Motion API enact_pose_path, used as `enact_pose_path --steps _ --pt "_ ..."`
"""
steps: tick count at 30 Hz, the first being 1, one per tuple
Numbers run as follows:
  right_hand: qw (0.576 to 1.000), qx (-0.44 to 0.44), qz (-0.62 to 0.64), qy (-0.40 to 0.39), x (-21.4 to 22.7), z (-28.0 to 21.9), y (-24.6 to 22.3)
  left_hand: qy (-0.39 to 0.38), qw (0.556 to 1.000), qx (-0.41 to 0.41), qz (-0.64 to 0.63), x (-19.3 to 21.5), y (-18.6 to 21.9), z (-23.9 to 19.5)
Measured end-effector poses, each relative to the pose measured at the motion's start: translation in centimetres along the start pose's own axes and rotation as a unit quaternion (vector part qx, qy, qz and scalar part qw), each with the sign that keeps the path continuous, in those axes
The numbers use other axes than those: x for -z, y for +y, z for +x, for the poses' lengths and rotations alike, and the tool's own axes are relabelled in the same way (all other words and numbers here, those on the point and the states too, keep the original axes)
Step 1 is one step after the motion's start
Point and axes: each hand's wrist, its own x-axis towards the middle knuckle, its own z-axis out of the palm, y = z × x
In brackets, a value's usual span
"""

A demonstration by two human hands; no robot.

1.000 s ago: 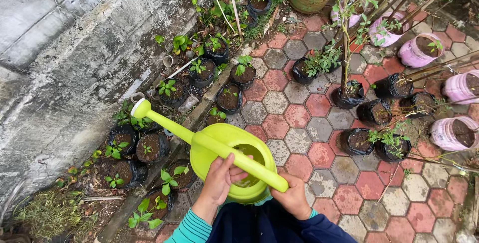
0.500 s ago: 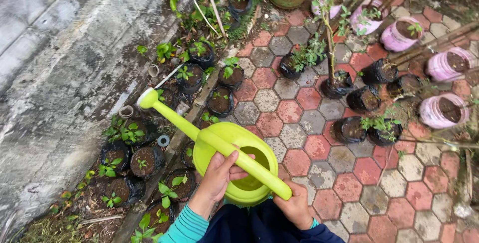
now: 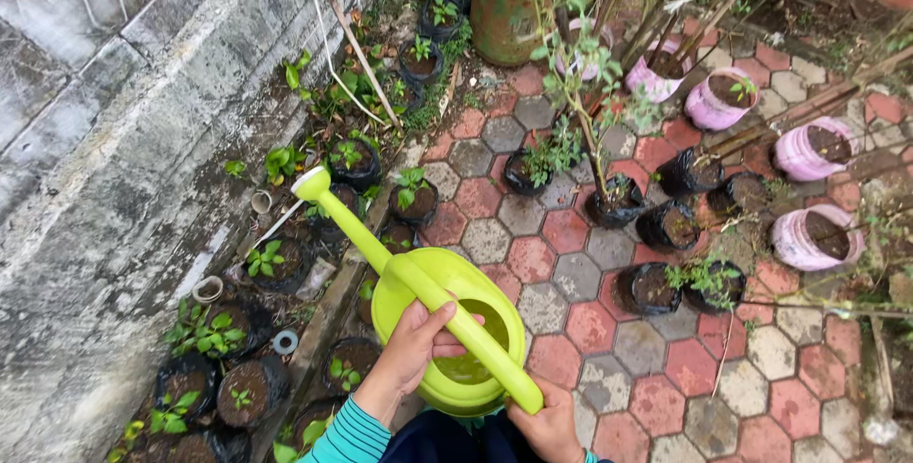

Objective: The person waters multiple potted plants and seedlings in a garden using a green watering can. They move along a tiled path, pouring water into various containers and ground-level plants, then walk to a water source to refill the can.

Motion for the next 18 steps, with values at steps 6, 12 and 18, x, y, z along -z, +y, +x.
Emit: enact_pose_path --steps 6,12,18 --pt "0.999 -0.012 -0.022 -0.030 0.2 5.9 3.2 -0.010 0.999 -0.018 0.039 0.2 3.3 5.9" --pt "0.999 -0.035 -0.012 -0.006 -1.6 12.1 8.6 -0.030 0.998 -0.004 0.052 1.9 7.9 12.1" --pt "0.999 0.001 0.025 0.042 -5.6 18.2 11.1 -0.054 0.995 0.029 0.079 4.8 12.6 18.3"
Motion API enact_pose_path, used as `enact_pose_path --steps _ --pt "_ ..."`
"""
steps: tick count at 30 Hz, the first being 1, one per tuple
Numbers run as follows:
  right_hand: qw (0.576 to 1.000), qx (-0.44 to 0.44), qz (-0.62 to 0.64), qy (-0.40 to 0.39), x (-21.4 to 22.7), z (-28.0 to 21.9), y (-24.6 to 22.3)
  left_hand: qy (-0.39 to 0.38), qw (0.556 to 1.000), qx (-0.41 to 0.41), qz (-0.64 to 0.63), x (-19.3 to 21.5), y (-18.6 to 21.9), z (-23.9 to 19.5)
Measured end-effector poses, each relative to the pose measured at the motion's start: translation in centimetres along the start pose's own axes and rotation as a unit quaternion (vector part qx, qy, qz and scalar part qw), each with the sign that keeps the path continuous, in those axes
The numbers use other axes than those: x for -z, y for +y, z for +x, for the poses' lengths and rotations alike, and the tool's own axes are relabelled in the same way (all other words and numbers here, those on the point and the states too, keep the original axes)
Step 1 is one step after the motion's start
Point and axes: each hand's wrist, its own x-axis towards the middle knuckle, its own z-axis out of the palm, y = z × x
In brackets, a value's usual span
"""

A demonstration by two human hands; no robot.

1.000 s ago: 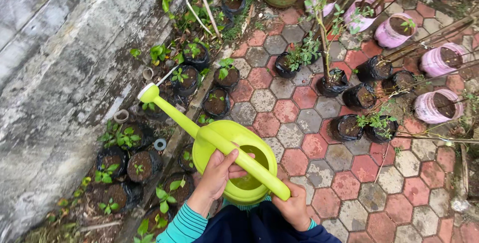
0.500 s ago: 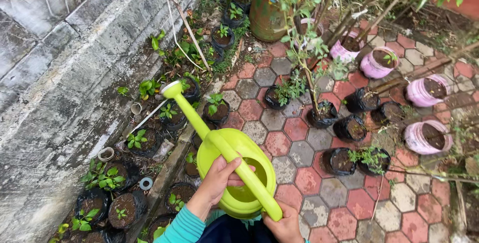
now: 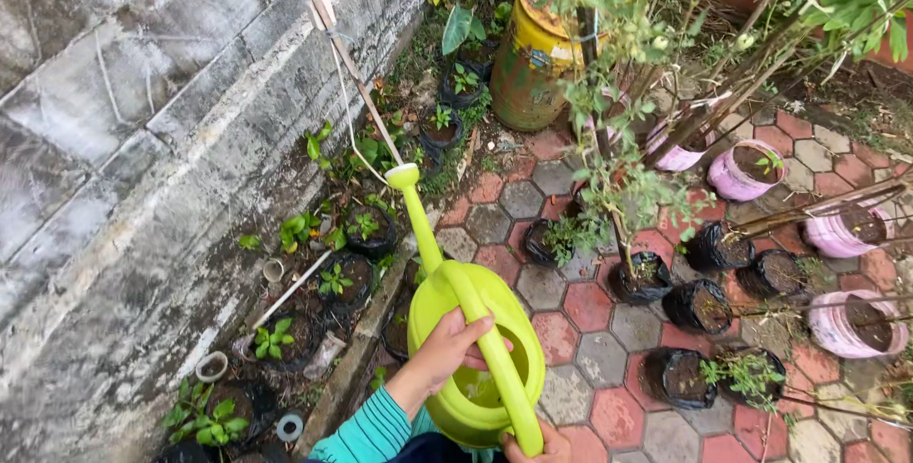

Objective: The person waters multiple potted plants and seedlings in a garden using a green watering can. They move along a tiled path, pouring water into various containers and ground-level plants, then walk to a water source to refill the can.

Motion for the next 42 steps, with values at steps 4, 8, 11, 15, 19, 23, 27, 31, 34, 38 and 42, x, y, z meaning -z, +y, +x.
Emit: enact_pose_path --steps 4,8,11,15,19,23,27,31,34,38,42 --pt "0.996 -0.078 -0.003 0.033 -2.0 1.7 -1.6 0.001 1.000 0.015 0.005 1.6 1.6 3.1" --pt "0.992 -0.122 0.005 0.038 -2.6 5.8 -3.2 0.009 1.000 0.006 0.010 3.3 3.4 7.2" --pt "0.989 -0.118 -0.078 0.029 -2.0 9.3 -3.1 0.024 1.000 -0.010 -0.007 4.1 4.0 9.8" --pt "0.990 -0.137 -0.038 -0.004 -1.5 14.1 -2.9 0.049 0.998 -0.010 -0.035 4.7 5.2 13.7" --pt "0.983 -0.093 -0.151 -0.040 0.0 20.6 -4.4 0.084 0.995 -0.007 -0.061 6.0 5.8 18.5" --pt "0.981 -0.171 -0.085 -0.024 -1.6 23.7 -6.7 0.094 0.991 -0.038 -0.083 7.8 5.4 22.3" --pt "0.984 -0.163 -0.071 -0.003 -4.3 27.8 -7.8 0.101 0.990 -0.033 -0.088 11.0 5.3 26.7" --pt "0.980 -0.182 -0.081 0.026 -6.1 32.2 -7.0 0.090 0.991 -0.021 -0.097 13.8 5.1 31.9" --pt "0.968 -0.215 -0.124 0.038 -8.2 35.1 -4.7 0.067 0.989 -0.017 -0.131 17.0 4.1 35.5" --pt "0.954 -0.227 -0.192 0.037 -10.3 39.2 -1.3 0.093 0.984 0.011 -0.150 21.1 2.5 40.3" --pt "0.955 -0.254 -0.145 0.041 -12.3 42.9 1.1 0.100 0.985 0.015 -0.138 25.0 1.7 44.4"
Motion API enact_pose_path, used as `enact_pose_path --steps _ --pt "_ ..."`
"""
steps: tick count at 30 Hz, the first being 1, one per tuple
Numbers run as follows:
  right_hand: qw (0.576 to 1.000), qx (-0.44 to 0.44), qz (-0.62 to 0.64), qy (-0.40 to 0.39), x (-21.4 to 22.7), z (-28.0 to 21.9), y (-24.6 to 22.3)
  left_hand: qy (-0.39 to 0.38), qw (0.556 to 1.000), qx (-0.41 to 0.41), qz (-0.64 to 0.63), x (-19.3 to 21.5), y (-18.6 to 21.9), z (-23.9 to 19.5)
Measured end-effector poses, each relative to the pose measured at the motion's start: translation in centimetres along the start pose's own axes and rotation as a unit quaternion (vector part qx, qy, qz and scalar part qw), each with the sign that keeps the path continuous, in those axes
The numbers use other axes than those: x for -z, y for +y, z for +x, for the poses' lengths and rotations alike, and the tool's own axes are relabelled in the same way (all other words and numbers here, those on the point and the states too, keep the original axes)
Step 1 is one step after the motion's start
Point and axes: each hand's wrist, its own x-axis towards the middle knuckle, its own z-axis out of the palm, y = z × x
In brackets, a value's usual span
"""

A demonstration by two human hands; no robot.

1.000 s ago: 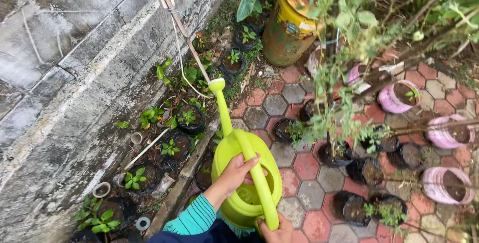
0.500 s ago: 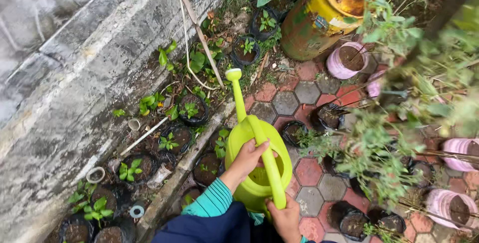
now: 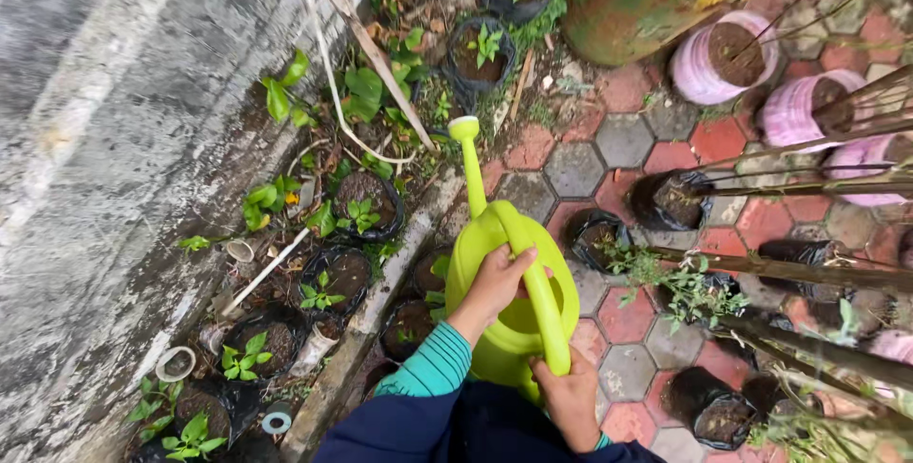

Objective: The person waters multiple potted plants and seedlings in a garden using a green watering can. They move along a tiled path, pouring water into various containers and ground-level plants, then walk to a water source to refill the can.

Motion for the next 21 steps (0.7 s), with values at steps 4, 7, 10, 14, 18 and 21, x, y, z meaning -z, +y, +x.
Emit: enact_pose_path --steps 4,7,10,14,18,21 --pt "0.999 -0.027 -0.020 -0.011 -1.8 3.5 -1.1 0.025 0.998 0.055 -0.022 2.2 0.1 3.7" --pt "0.999 -0.043 -0.015 -0.028 -3.0 5.5 -1.9 0.037 0.998 0.050 -0.020 3.9 -0.1 6.5" --pt "0.996 -0.079 0.005 -0.051 -4.3 8.0 -3.1 0.066 0.995 0.062 -0.029 5.5 -0.1 9.2" --pt "0.994 -0.090 -0.019 -0.063 -5.6 11.1 -4.6 0.094 0.990 0.098 -0.041 6.9 0.2 11.9" --pt "0.991 -0.110 -0.023 -0.070 -6.5 13.6 -5.2 0.107 0.988 0.111 -0.029 7.5 0.8 14.0" --pt "0.992 -0.100 -0.013 -0.073 -7.0 14.6 -4.8 0.116 0.986 0.112 -0.039 7.9 0.8 14.9"
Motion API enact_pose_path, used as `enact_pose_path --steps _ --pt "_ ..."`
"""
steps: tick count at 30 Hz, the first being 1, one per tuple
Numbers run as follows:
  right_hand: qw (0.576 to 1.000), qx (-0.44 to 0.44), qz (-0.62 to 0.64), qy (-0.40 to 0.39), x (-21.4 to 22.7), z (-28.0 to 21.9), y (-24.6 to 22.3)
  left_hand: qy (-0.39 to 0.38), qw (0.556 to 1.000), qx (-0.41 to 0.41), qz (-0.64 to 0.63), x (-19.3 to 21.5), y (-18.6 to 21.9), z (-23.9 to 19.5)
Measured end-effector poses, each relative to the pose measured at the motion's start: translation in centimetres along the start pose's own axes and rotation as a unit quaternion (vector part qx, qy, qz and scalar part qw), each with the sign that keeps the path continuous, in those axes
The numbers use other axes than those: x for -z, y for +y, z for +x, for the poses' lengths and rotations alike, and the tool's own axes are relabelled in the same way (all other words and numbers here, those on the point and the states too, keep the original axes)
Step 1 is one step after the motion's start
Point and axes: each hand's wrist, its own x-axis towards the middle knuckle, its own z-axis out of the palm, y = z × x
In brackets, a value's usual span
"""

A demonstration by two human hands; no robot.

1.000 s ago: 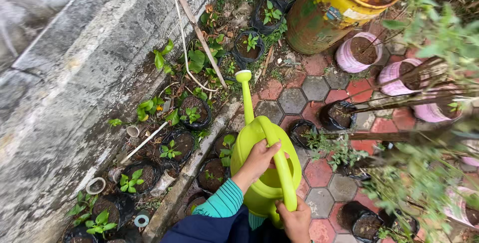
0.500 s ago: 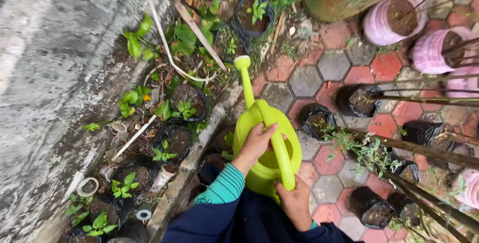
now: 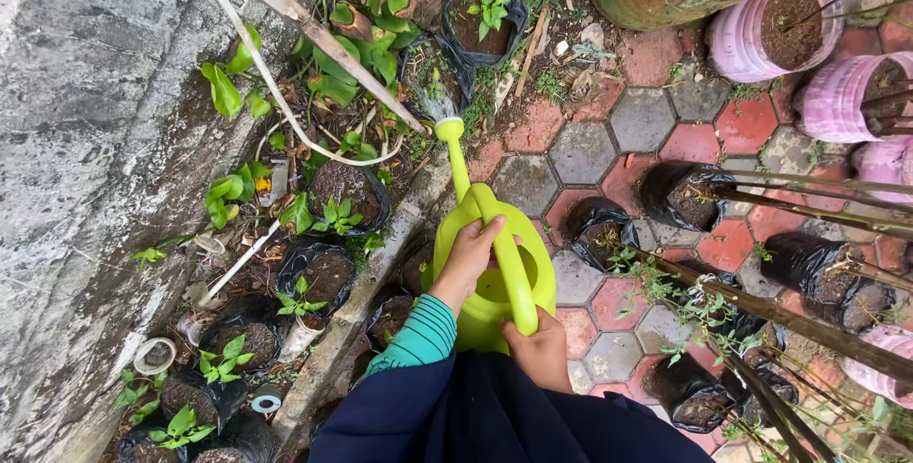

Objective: The person waters multiple potted plants and seedlings in a garden using a green watering can. They move along a tiled path, pouring water into various containers and ground-level plants, then walk to a water source to refill the can.

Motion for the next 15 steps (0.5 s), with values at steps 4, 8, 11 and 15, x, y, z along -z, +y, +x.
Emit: enact_pose_path --steps 4,8,11,15 --pt "0.999 0.022 0.018 -0.026 -0.4 1.0 -0.5 0.017 1.000 0.001 -0.013 0.4 0.5 1.1" --pt "0.995 0.078 -0.045 -0.037 0.0 2.2 -2.5 0.017 0.999 0.001 -0.030 0.2 1.3 1.4" --pt "0.999 0.005 -0.054 0.001 0.6 3.1 -4.3 -0.020 0.995 0.023 -0.096 -1.2 1.6 0.5" --pt "0.999 0.020 0.022 0.014 0.7 3.9 -6.2 -0.086 0.989 0.030 -0.118 -4.5 2.5 -1.1"
